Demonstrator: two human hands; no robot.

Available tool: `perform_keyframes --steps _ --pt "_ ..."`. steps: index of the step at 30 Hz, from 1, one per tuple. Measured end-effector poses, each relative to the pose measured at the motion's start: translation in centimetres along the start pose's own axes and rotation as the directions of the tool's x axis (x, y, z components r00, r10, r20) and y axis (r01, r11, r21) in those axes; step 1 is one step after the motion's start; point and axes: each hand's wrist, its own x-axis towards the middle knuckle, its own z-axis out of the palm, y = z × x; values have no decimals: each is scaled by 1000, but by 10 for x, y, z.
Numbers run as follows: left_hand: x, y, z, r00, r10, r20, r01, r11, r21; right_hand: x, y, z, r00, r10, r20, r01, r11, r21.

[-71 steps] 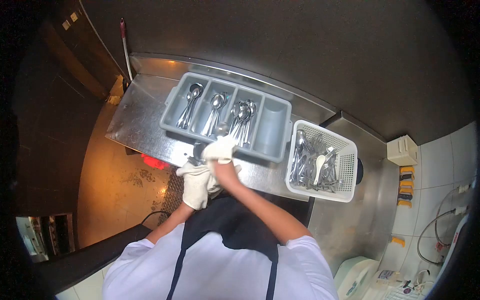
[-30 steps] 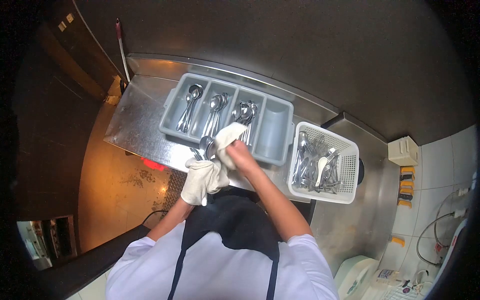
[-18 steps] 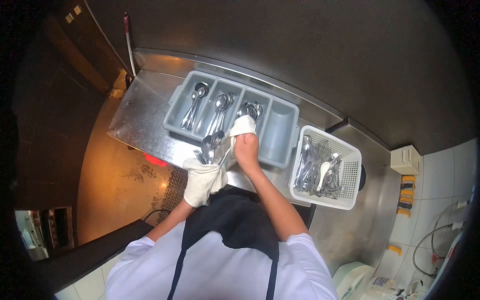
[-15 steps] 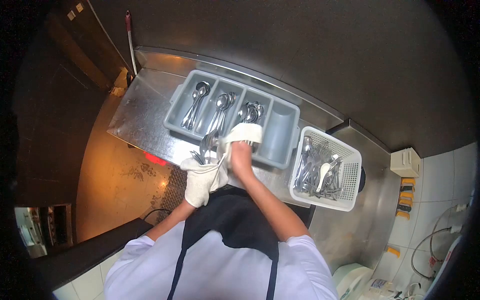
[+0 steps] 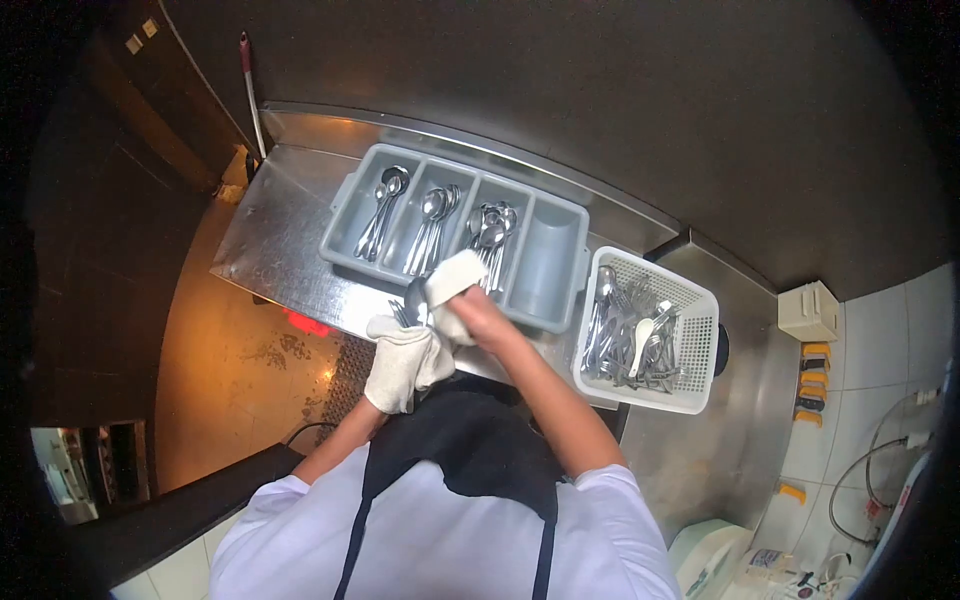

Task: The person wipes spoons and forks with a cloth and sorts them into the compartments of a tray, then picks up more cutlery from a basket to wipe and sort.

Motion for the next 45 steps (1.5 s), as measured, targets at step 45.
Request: perform_keyframes --steps 45 --pt "-6 9 -9 996 39 86 39 662 -749 39 -25 32 961 216 172 -267 887 378"
